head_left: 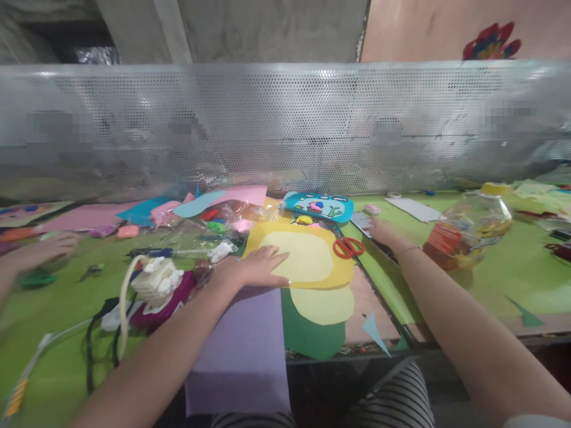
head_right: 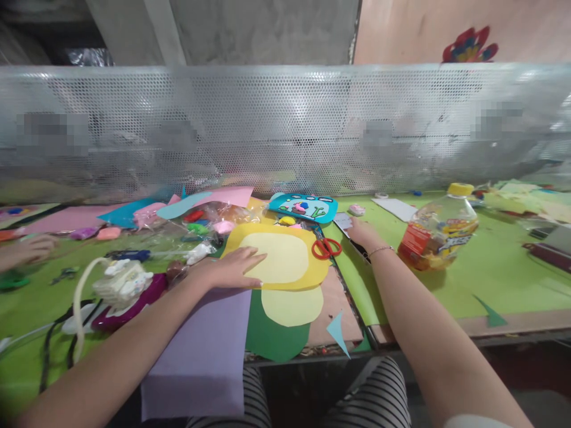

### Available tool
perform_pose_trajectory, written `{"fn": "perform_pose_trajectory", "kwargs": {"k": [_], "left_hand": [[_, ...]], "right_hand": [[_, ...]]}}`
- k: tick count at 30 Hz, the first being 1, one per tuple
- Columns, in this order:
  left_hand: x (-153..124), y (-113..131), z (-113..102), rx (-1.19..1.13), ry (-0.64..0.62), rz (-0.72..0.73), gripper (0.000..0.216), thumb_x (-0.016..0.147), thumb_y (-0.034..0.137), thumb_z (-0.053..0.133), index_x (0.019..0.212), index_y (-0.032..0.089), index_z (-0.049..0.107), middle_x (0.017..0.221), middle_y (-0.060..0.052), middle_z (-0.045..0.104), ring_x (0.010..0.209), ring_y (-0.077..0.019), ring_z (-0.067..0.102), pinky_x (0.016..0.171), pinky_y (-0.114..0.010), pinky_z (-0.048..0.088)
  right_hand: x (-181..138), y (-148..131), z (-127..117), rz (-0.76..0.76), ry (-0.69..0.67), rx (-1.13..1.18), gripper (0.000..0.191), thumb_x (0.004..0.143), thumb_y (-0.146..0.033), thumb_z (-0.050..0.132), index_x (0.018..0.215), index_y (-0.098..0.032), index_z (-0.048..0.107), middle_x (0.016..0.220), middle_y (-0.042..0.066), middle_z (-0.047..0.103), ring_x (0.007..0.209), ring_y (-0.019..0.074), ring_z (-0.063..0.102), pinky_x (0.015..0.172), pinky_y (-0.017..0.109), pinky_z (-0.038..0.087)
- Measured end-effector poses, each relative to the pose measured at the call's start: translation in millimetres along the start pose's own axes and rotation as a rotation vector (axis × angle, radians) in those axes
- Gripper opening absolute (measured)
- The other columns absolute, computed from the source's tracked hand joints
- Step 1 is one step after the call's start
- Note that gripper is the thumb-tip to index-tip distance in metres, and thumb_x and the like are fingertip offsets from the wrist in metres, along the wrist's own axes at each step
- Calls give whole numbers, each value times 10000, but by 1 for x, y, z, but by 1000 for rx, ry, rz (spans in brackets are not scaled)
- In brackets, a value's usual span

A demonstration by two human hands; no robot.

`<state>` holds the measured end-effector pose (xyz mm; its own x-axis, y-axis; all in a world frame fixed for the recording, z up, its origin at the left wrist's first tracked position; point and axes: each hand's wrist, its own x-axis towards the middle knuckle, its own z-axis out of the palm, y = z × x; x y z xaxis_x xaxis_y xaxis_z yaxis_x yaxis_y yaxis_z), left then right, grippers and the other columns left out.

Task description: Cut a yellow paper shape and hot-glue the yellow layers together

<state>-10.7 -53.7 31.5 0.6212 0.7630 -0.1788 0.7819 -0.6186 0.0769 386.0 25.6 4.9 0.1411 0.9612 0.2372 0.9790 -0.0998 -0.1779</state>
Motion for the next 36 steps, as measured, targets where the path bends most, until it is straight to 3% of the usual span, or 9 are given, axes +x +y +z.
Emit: {"fn": "perform_pose_trajectory", "kwargs": {"k": [3,8,19,28,36], "left_hand": [[1,-1,1,-2,-6,-10,892,709,775,345,1440,286,197,1500,-84,200,1362,-298,162,1067,-433,219],[2,-1,1,0,-6,-4,887,714,771,339,1442,287,188,1498,-93,197,1359,-293,169,1065,-441,223],[-2,3,-2,-9,-5,-1,882,720,754,364,1440,269,205,1494,-100,213,1349,-292,195,1065,-425,215],[-3,2,0,-22,-4,-30,861,731,750,350,1440,289,192,1503,-88,188,1364,-295,158,1063,-429,216],[-3,4,-1,-10,4,0,842,753,725,351,1438,259,206,1488,-110,217,1349,-294,188,1060,-427,219]], "right_hand": [[1,-1,-1,79,-84,28,532,823,-240,384,1344,-129,386,1250,165,559,1065,292,573,825,378,457],[0,-6,-3,84,-115,7,509,851,-314,382,1319,-116,413,1289,185,522,1131,320,527,903,423,410],[-1,-9,-6,-12,-67,-33,539,837,-297,362,1329,-86,426,1349,207,453,1208,371,442,973,527,324],[-14,-30,-15,-68,-73,-40,525,778,-210,389,1297,-190,466,1350,143,459,1239,353,404,995,587,271],[-16,-39,-10,-182,-42,43,483,768,-208,437,1243,-193,519,1307,108,513,1193,294,465,999,447,348]]}}
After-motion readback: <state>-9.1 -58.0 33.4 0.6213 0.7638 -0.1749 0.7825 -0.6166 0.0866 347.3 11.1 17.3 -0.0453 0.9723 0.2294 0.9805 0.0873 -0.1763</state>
